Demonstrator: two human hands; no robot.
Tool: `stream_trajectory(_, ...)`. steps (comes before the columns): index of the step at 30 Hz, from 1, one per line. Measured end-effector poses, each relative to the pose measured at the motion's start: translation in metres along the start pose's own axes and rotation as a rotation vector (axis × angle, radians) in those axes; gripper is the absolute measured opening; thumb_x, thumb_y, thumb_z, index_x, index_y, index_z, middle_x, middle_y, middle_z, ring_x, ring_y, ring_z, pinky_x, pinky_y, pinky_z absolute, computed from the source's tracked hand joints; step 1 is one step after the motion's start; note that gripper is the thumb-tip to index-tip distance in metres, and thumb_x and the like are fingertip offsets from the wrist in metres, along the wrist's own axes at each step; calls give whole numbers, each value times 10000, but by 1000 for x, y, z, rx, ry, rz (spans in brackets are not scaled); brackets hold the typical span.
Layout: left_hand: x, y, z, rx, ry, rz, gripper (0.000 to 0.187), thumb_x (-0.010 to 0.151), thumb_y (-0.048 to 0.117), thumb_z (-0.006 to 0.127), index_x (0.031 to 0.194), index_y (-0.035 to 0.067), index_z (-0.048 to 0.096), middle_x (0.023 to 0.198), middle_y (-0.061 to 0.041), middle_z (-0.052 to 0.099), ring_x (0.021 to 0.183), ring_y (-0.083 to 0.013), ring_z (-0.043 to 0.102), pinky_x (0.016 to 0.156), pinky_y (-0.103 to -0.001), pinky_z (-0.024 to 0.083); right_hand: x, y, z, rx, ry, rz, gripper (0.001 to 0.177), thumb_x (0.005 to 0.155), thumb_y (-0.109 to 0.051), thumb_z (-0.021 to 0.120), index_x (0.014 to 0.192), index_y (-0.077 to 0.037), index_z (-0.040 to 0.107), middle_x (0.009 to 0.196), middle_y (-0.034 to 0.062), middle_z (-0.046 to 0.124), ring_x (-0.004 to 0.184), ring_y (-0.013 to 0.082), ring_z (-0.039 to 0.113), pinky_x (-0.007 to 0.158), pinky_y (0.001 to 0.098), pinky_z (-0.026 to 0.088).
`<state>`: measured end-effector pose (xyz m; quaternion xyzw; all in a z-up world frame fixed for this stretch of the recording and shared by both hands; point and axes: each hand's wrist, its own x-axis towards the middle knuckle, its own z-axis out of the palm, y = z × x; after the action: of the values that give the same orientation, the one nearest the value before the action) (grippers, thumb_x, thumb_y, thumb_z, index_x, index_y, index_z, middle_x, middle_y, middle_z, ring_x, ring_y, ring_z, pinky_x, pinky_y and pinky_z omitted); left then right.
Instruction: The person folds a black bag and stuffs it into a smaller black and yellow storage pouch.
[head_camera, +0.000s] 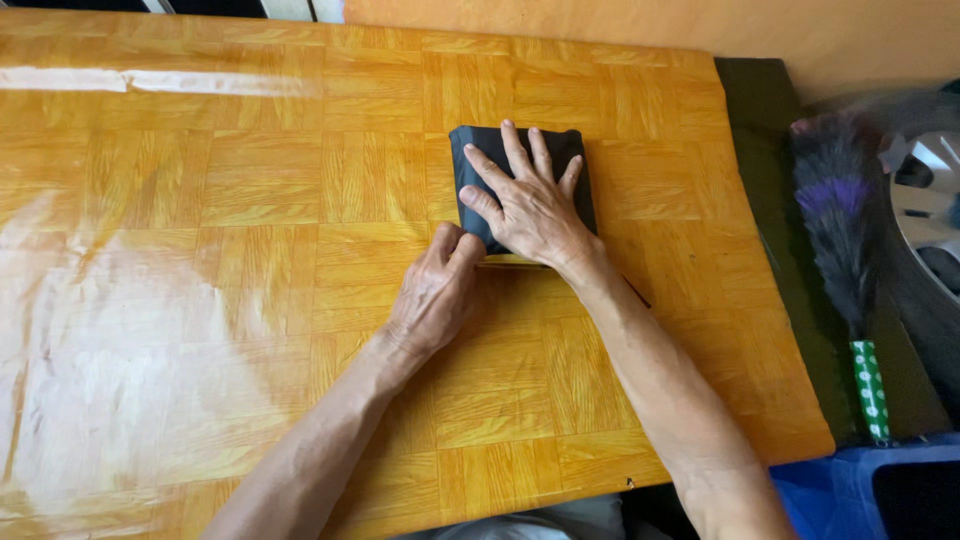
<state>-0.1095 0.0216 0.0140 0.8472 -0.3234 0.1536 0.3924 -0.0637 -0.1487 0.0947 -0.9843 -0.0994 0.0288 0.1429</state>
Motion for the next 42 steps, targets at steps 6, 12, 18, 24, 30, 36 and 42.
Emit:
stream_trajectory(6,4,-22,17,-106,183,-55,218,857,18,596,973,167,487,927,-69,455,765,-409,658,611,-519,566,-26,12,-4,108,18,-318,839,909,-746,492,1599,-289,358,1694,158,121,1539,457,81,1091,831,81)
stream_trajectory(12,5,-18,14,-103,197,-27,202,861,27,610,973,181,542,918,-57,511,802,-377,673,647,-498,575,-29,36,28,-69,185,-389,668,874,-461,748,1483,-306,522,1619,69,370,1510,353,283,1107,785,214)
stream_trajectory(18,2,-16,13,57,89,55,134,890,66,617,950,142,525,903,-86,484,812,-372,640,656,-488,570,-28,27,18,5,107,-275,646,777,-362,812,1390,-309,618,1609,31,417,1514,315,299,1123,788,175)
stream_trajectory(24,-2,-16,16,91,53,60,80,965,95,590,963,120,515,942,-82,469,892,-356,609,687,-465,568,-23,5,-18,105,-143,-242,850,808,-488,799,1538,-239,443,1660,117,283,1536,398,170,1092,832,38)
stream_trajectory(30,2,-13,8,-2,-7,79,88,935,53,577,967,116,524,949,-107,470,884,-377,594,689,-484,549,-13,29,-9,268,-169,-328,663,935,-465,663,1526,-242,465,1670,91,289,1551,382,136,1087,830,-43)
stream_trajectory(36,-1,-18,22,24,-13,197,87,947,43,555,958,129,556,957,-85,481,856,-327,591,696,-431,555,7,41,9,66,96,-185,634,1040,-564,497,1590,-270,379,1674,133,232,1528,411,196,1040,882,56)
stream_trajectory(42,2,-1,4,63,-5,254,143,946,255,664,961,126,603,992,-63,526,856,-280,624,666,-392,584,0,32,22,-112,199,-167,799,1004,-691,469,1634,-240,272,1690,176,133,1540,444,141,1083,857,91)
